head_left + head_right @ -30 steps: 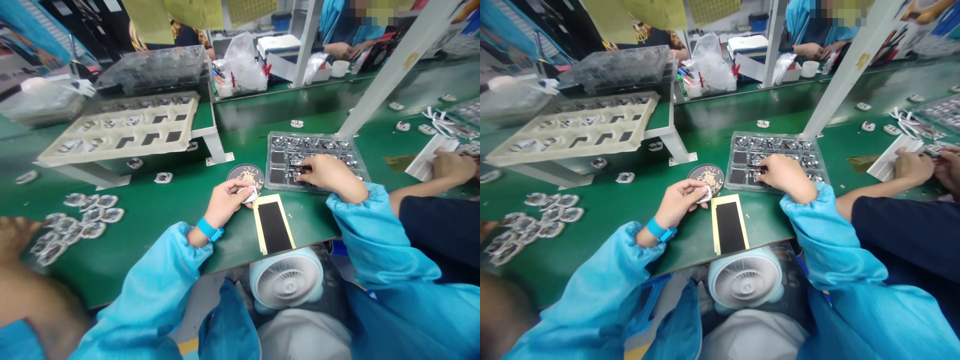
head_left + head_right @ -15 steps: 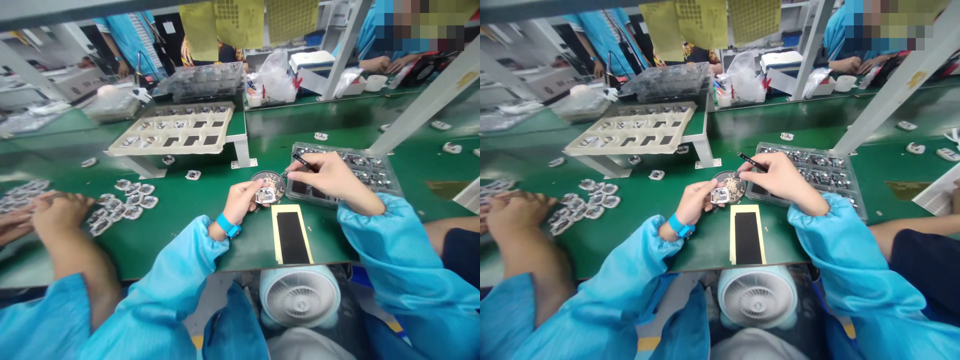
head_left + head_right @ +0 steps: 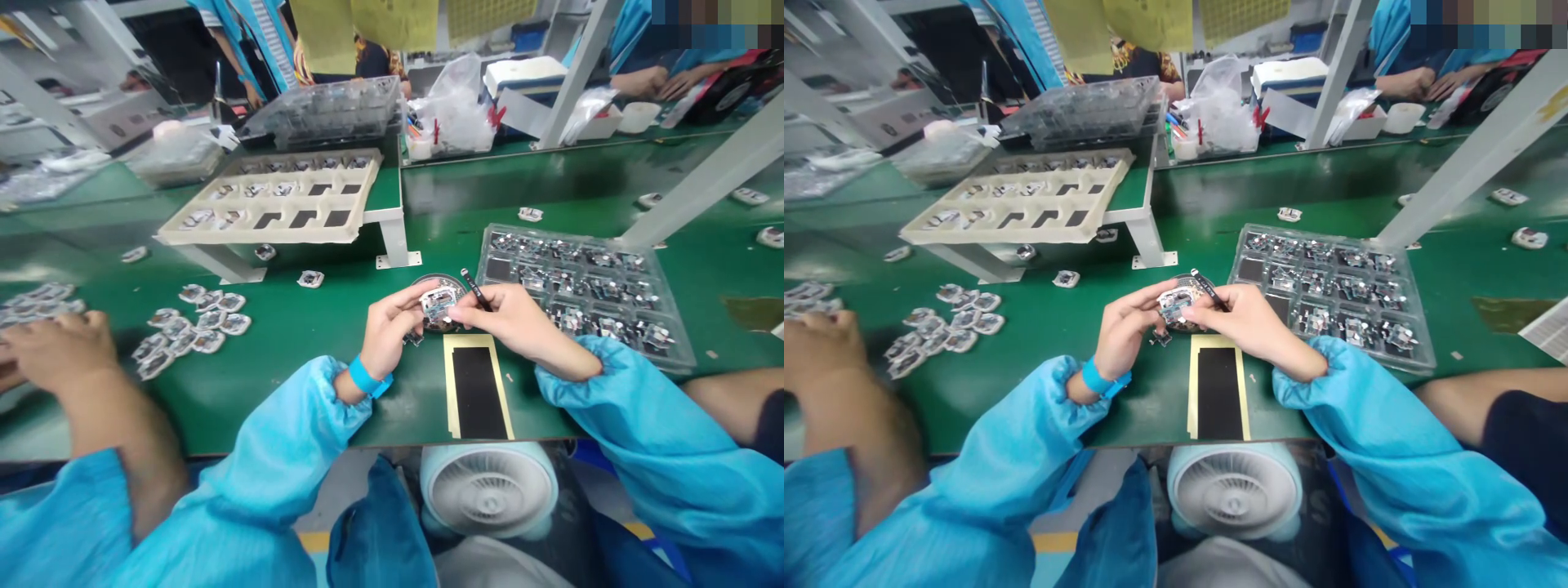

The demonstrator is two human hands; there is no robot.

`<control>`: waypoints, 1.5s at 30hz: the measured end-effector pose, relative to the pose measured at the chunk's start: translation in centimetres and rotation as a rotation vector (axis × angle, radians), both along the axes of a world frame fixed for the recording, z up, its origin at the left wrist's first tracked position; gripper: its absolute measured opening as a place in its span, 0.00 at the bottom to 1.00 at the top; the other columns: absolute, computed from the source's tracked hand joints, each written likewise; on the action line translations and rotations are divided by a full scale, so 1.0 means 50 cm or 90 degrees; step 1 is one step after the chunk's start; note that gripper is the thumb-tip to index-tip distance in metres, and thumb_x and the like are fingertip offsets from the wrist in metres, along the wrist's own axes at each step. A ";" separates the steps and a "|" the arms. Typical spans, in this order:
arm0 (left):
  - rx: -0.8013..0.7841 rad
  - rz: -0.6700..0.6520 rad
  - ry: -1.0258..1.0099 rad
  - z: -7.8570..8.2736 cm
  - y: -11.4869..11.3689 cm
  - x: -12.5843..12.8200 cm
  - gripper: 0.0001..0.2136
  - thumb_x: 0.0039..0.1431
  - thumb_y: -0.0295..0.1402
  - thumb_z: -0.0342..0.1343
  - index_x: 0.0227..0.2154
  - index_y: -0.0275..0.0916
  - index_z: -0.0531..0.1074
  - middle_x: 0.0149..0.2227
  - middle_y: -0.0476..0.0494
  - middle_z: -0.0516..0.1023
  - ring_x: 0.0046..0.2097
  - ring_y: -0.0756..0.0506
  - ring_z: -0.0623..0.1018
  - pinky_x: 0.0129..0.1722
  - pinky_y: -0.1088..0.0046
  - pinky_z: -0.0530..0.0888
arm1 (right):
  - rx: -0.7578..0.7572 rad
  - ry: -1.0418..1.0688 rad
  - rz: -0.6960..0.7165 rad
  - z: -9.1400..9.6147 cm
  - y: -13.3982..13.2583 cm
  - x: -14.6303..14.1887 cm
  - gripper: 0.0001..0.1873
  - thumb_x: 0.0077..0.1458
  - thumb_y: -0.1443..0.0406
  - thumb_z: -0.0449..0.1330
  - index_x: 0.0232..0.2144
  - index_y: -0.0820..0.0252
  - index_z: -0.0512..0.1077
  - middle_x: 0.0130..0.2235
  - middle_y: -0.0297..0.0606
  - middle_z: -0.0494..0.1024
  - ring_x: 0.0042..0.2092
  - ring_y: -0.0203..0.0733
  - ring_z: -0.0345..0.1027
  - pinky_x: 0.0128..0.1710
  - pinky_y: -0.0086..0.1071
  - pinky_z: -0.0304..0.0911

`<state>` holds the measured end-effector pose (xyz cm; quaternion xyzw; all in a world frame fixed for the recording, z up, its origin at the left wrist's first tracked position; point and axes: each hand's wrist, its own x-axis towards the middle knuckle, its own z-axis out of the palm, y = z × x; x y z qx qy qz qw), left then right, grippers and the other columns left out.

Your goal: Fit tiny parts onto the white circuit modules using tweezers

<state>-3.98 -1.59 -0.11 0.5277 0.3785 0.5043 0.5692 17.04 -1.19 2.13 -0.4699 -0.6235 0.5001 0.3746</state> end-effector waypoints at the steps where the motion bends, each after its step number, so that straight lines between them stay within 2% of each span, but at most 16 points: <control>1: 0.000 0.000 0.004 0.002 -0.001 0.002 0.21 0.53 0.29 0.58 0.51 0.39 0.81 0.51 0.40 0.83 0.29 0.50 0.76 0.29 0.72 0.74 | -0.004 0.002 0.002 -0.002 -0.001 0.000 0.16 0.47 0.52 0.74 0.29 0.58 0.83 0.32 0.36 0.84 0.33 0.41 0.76 0.35 0.34 0.68; 3: 0.007 -0.001 -0.002 0.005 -0.003 0.005 0.22 0.52 0.28 0.58 0.52 0.39 0.81 0.52 0.39 0.83 0.36 0.46 0.81 0.34 0.70 0.77 | -0.011 0.002 -0.003 -0.005 -0.002 0.001 0.16 0.47 0.52 0.73 0.29 0.58 0.82 0.31 0.36 0.84 0.33 0.41 0.75 0.36 0.34 0.68; 6: 0.032 -0.017 -0.039 0.005 -0.004 0.009 0.22 0.52 0.26 0.60 0.51 0.39 0.81 0.54 0.40 0.82 0.53 0.39 0.82 0.51 0.65 0.78 | -0.016 -0.008 -0.022 -0.009 -0.002 0.004 0.17 0.48 0.51 0.73 0.28 0.60 0.81 0.31 0.36 0.83 0.32 0.39 0.73 0.35 0.33 0.66; 9: 0.055 -0.031 -0.060 0.001 -0.004 0.009 0.20 0.54 0.25 0.61 0.51 0.40 0.82 0.54 0.41 0.82 0.57 0.39 0.81 0.60 0.61 0.75 | -0.021 0.000 -0.035 -0.008 -0.002 0.004 0.19 0.48 0.51 0.73 0.27 0.61 0.80 0.29 0.35 0.80 0.30 0.36 0.68 0.32 0.31 0.62; 13: 0.094 -0.043 -0.051 -0.007 -0.003 0.006 0.19 0.57 0.28 0.64 0.52 0.40 0.81 0.55 0.40 0.82 0.57 0.38 0.80 0.59 0.60 0.76 | -0.048 0.018 -0.044 -0.002 -0.004 0.003 0.22 0.49 0.49 0.72 0.25 0.63 0.77 0.25 0.32 0.75 0.26 0.31 0.59 0.26 0.29 0.53; 16: 0.129 -0.033 0.000 -0.015 -0.003 0.004 0.19 0.59 0.31 0.65 0.54 0.40 0.80 0.56 0.39 0.81 0.57 0.37 0.80 0.58 0.60 0.76 | -0.058 0.031 -0.049 0.000 -0.005 0.002 0.23 0.48 0.48 0.72 0.25 0.64 0.77 0.25 0.32 0.73 0.25 0.30 0.56 0.24 0.28 0.49; 19: 0.180 0.006 0.101 -0.020 -0.005 0.005 0.21 0.60 0.33 0.66 0.56 0.40 0.78 0.55 0.37 0.81 0.47 0.41 0.83 0.47 0.64 0.80 | -0.072 0.028 -0.047 -0.001 -0.004 0.004 0.23 0.47 0.48 0.72 0.25 0.63 0.76 0.20 0.29 0.68 0.22 0.28 0.50 0.23 0.28 0.44; 22: 0.263 0.049 0.200 -0.021 -0.007 0.009 0.21 0.59 0.33 0.66 0.56 0.40 0.78 0.52 0.38 0.82 0.35 0.48 0.80 0.39 0.68 0.80 | -0.080 0.033 -0.046 -0.003 -0.004 0.006 0.23 0.47 0.49 0.73 0.24 0.62 0.76 0.17 0.25 0.61 0.21 0.28 0.46 0.22 0.29 0.42; 25: 0.363 0.075 0.256 -0.016 -0.006 0.010 0.19 0.61 0.32 0.65 0.55 0.40 0.78 0.52 0.38 0.83 0.37 0.48 0.80 0.37 0.70 0.79 | -0.083 0.037 -0.038 -0.003 -0.005 0.009 0.23 0.48 0.49 0.72 0.23 0.62 0.75 0.17 0.25 0.62 0.21 0.28 0.48 0.22 0.29 0.44; 28: 0.410 0.077 0.294 -0.012 -0.006 0.008 0.19 0.61 0.32 0.65 0.55 0.41 0.79 0.53 0.38 0.83 0.39 0.47 0.81 0.38 0.71 0.80 | -0.088 0.044 -0.035 -0.002 -0.005 0.009 0.23 0.47 0.49 0.72 0.22 0.62 0.75 0.20 0.30 0.69 0.23 0.30 0.56 0.24 0.29 0.52; 30: 0.376 0.072 0.288 -0.011 -0.007 0.007 0.19 0.60 0.32 0.66 0.55 0.41 0.79 0.52 0.39 0.83 0.38 0.47 0.82 0.41 0.69 0.81 | -0.067 0.060 -0.037 -0.004 -0.006 0.008 0.21 0.47 0.50 0.73 0.25 0.61 0.76 0.26 0.34 0.76 0.27 0.34 0.66 0.30 0.31 0.61; 32: 0.276 0.051 0.217 -0.011 -0.010 0.009 0.20 0.59 0.34 0.68 0.55 0.41 0.79 0.51 0.39 0.84 0.40 0.45 0.83 0.44 0.66 0.82 | -0.031 0.092 -0.042 -0.008 -0.005 0.005 0.19 0.46 0.53 0.75 0.31 0.60 0.77 0.32 0.36 0.80 0.34 0.39 0.73 0.38 0.34 0.68; 36: 0.071 -0.011 0.015 -0.008 -0.017 0.021 0.22 0.54 0.35 0.71 0.53 0.38 0.80 0.49 0.38 0.84 0.46 0.40 0.85 0.48 0.61 0.83 | -0.014 0.137 -0.031 -0.018 -0.002 -0.002 0.22 0.45 0.58 0.76 0.40 0.60 0.76 0.38 0.38 0.82 0.41 0.43 0.77 0.46 0.38 0.71; 39: 0.024 -0.029 -0.041 -0.005 -0.018 0.028 0.21 0.52 0.33 0.73 0.50 0.38 0.81 0.50 0.37 0.83 0.46 0.40 0.85 0.47 0.62 0.84 | -0.008 0.136 -0.035 -0.023 -0.001 -0.005 0.20 0.46 0.58 0.75 0.39 0.60 0.77 0.38 0.38 0.83 0.40 0.43 0.77 0.46 0.38 0.71; 42: 0.017 -0.039 -0.052 -0.004 -0.016 0.028 0.19 0.52 0.32 0.72 0.48 0.39 0.82 0.53 0.38 0.81 0.43 0.43 0.85 0.44 0.65 0.84 | 0.000 0.093 0.008 -0.028 -0.002 -0.003 0.16 0.50 0.57 0.72 0.37 0.61 0.78 0.36 0.37 0.83 0.40 0.43 0.77 0.45 0.38 0.70; 45: -0.021 -0.055 -0.049 -0.007 -0.010 0.022 0.17 0.56 0.34 0.70 0.49 0.40 0.82 0.49 0.39 0.83 0.37 0.45 0.84 0.41 0.66 0.83 | 0.024 0.052 0.021 -0.033 -0.004 0.001 0.14 0.53 0.56 0.70 0.35 0.61 0.80 0.37 0.37 0.84 0.40 0.44 0.76 0.43 0.37 0.69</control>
